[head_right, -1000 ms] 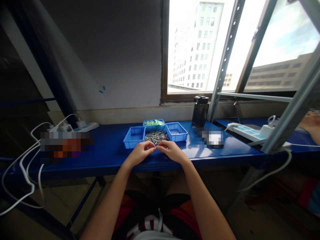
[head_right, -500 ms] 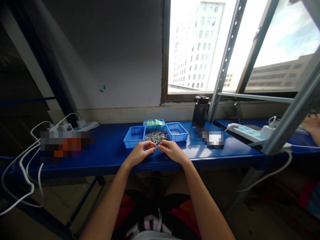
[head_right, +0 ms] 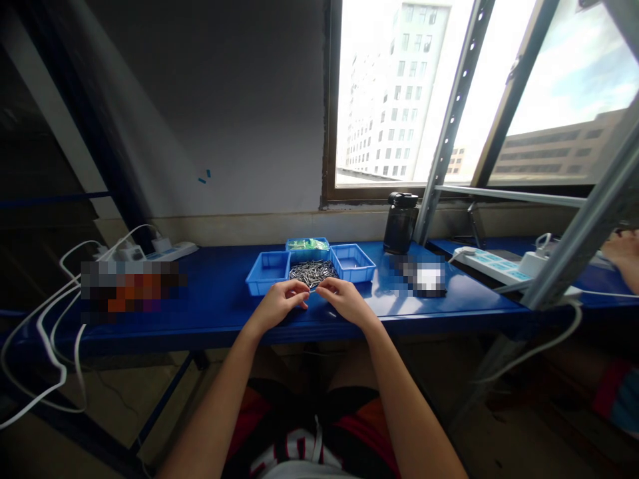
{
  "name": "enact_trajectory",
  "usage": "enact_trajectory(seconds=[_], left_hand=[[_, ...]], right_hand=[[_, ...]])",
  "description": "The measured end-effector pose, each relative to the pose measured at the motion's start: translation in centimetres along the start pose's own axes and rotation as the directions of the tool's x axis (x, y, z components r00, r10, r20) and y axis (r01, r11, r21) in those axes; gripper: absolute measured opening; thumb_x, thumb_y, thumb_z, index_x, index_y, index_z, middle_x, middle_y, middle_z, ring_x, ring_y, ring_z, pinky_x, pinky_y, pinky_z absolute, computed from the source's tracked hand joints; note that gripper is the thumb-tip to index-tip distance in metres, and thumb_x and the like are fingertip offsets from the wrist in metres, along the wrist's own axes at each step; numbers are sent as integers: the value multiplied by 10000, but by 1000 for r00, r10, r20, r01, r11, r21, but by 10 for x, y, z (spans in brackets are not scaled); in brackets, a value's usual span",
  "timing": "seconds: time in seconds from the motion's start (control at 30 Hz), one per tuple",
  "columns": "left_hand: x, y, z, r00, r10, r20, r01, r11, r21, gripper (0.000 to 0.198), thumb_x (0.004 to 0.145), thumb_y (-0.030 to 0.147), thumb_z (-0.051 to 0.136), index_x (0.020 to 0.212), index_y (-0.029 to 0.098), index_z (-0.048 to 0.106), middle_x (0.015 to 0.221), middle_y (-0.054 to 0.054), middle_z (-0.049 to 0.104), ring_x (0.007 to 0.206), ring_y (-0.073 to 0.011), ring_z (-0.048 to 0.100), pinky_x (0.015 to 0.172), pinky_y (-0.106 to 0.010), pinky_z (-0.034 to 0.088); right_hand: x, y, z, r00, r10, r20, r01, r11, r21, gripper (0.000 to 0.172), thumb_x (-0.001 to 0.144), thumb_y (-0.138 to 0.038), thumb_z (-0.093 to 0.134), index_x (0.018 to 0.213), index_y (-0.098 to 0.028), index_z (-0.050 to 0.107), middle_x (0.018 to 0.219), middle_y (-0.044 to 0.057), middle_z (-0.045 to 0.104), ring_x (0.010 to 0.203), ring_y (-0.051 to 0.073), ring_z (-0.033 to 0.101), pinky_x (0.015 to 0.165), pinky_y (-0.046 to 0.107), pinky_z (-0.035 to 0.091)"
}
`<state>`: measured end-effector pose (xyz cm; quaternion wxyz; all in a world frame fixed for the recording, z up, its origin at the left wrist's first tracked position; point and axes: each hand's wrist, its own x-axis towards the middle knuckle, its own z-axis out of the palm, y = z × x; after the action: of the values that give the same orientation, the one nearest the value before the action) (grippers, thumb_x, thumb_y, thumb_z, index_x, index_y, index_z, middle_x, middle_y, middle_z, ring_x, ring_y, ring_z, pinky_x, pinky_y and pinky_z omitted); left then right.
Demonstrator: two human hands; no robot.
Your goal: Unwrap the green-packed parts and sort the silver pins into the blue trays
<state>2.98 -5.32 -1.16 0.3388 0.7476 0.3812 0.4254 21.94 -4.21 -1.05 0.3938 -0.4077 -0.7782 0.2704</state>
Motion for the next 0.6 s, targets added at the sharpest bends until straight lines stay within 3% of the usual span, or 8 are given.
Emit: enact_trajectory(seconds=[0.17, 0.3, 0.5, 0.6], left_hand=[[0, -1, 0, 1000, -7, 1, 7, 1000, -15, 168, 785, 303, 545, 840, 155, 605, 806, -21, 639, 648, -148, 644, 680, -263, 493], [0, -1, 0, 1000, -16, -1, 16, 999, -32, 169, 785, 308, 548, 833, 154, 600, 791, -24, 642, 647, -151, 644, 669, -264, 497], [0, 0, 1, 1000, -11, -4, 11, 1000, -27, 158, 788, 296, 542, 830, 154, 599, 800, -30, 646, 648, -152, 644, 671, -268, 498], [0, 0, 1, 1000, -6, -2, 6, 1000, -20, 151, 792, 285, 532, 840, 158, 599, 795, -26, 649, 644, -147, 643, 681, -267, 494]], right_hand=[[1, 0, 0, 997, -27, -67, 24, 999, -41, 255, 800, -416, 520, 811, -177, 607, 745, 8, 554, 666, 129, 481, 610, 243, 370], [-6, 1, 1, 987, -11, -162, 6, 999, -32, 263, 785, -436, 542, 723, -182, 509, 546, -56, 354, 500, 86, 329, 492, 224, 276], [-21, -15, 10, 919, -9, -395, 74, 986, 151, 349, 785, -383, 570, 605, -188, 345, 531, -70, 224, 480, 70, 238, 460, 221, 219], [-32, -41, 11, 906, -43, -420, 190, 930, 315, 276, 818, -345, 544, 642, -185, 404, 569, -48, 333, 521, 84, 335, 481, 226, 267]])
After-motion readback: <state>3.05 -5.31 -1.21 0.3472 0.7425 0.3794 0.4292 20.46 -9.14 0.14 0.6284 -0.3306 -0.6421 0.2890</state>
